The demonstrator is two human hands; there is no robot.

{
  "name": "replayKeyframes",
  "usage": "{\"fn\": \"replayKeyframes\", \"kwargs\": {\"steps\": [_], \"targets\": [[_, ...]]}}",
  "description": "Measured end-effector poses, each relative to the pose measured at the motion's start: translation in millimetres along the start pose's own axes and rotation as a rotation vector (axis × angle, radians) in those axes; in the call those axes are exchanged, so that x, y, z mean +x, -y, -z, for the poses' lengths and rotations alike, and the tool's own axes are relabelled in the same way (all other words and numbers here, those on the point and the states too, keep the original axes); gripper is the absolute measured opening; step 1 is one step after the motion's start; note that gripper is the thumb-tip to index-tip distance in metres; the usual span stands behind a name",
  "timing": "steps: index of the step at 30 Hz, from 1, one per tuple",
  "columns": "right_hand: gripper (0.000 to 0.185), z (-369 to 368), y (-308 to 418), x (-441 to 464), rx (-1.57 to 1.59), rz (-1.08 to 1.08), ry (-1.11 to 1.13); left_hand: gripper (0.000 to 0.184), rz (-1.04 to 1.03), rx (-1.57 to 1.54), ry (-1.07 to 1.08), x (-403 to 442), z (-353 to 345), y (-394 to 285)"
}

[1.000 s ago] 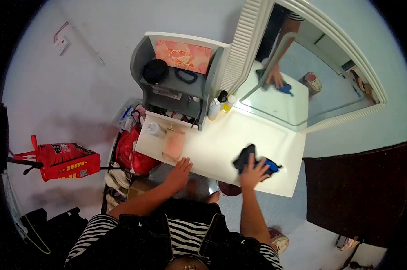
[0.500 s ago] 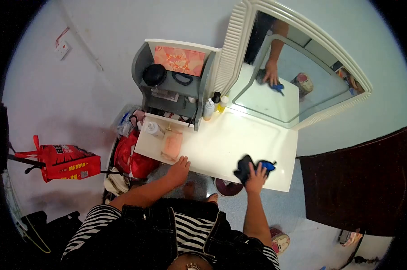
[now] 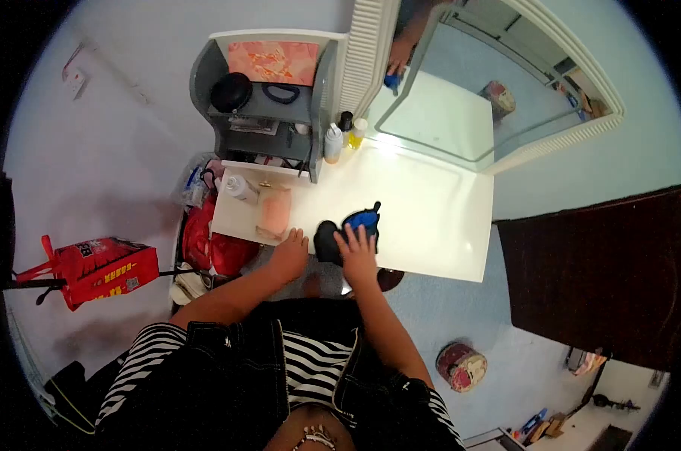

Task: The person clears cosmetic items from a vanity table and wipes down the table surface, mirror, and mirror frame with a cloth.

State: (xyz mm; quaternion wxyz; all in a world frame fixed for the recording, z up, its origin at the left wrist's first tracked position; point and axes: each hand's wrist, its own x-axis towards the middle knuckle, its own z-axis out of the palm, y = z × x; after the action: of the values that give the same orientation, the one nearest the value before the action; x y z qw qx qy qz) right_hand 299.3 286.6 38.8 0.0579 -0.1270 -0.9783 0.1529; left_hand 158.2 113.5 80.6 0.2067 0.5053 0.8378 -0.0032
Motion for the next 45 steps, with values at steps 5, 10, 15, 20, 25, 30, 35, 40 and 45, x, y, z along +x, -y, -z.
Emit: {"fn": "replayKeyframes", "kwargs": {"steps": [5,10,15,20,25,30,35,40,45], "targets": [[0.062,40.1,-89.8,-45.0,-0.165,-0.457,0.006,0.053,-0.002,0.078,0.007,-1.0,-2.4,-0.9],[0.070,56.7,-154.5,-63.0,-0.183,-0.843,0.029,0.056,0.004,0.066,0.110,4.5,-9.1,1.0],[0.061,61.7,-40.7,4.3,-0.222,-0.603,0.080,0.057,-0.015,0.146,0.051,3.7,-17.4,0.6],[0.058,-4.3,11.2,3.3,-0.080,-0.097,-0.106,0.053,-0.063,0.117,0.068,2.3,-14.8,9.8],[0.061,42.8,-53.4,-34.9,0.003,-0.393,-0.053,0.054,-0.067,0.239,0.140,4.3,-3.0,8.2],[0.066,59.7,-164.3,-122.6,-0.062,-0.743,-0.215,0.048,-0.075,0.209,0.127,9.1,7.0,5.2],[0.064,41.7,-221.5,-149.3,-0.166,-1.017,-0.308,0.042,0.056,0.238,0.221,20.1,22.9,-9.7],[0.050,62.7,-176.4,-155.9,-0.010,-0.722,-0.318,0.044,0.079,0.355,0.367,34.1,40.1,-53.4],[0.057,72.5,-229.2,-248.9,0.380,-1.039,-0.458,0.052,-0.138,0.306,0.347,61.1,48.2,-162.4]]}}
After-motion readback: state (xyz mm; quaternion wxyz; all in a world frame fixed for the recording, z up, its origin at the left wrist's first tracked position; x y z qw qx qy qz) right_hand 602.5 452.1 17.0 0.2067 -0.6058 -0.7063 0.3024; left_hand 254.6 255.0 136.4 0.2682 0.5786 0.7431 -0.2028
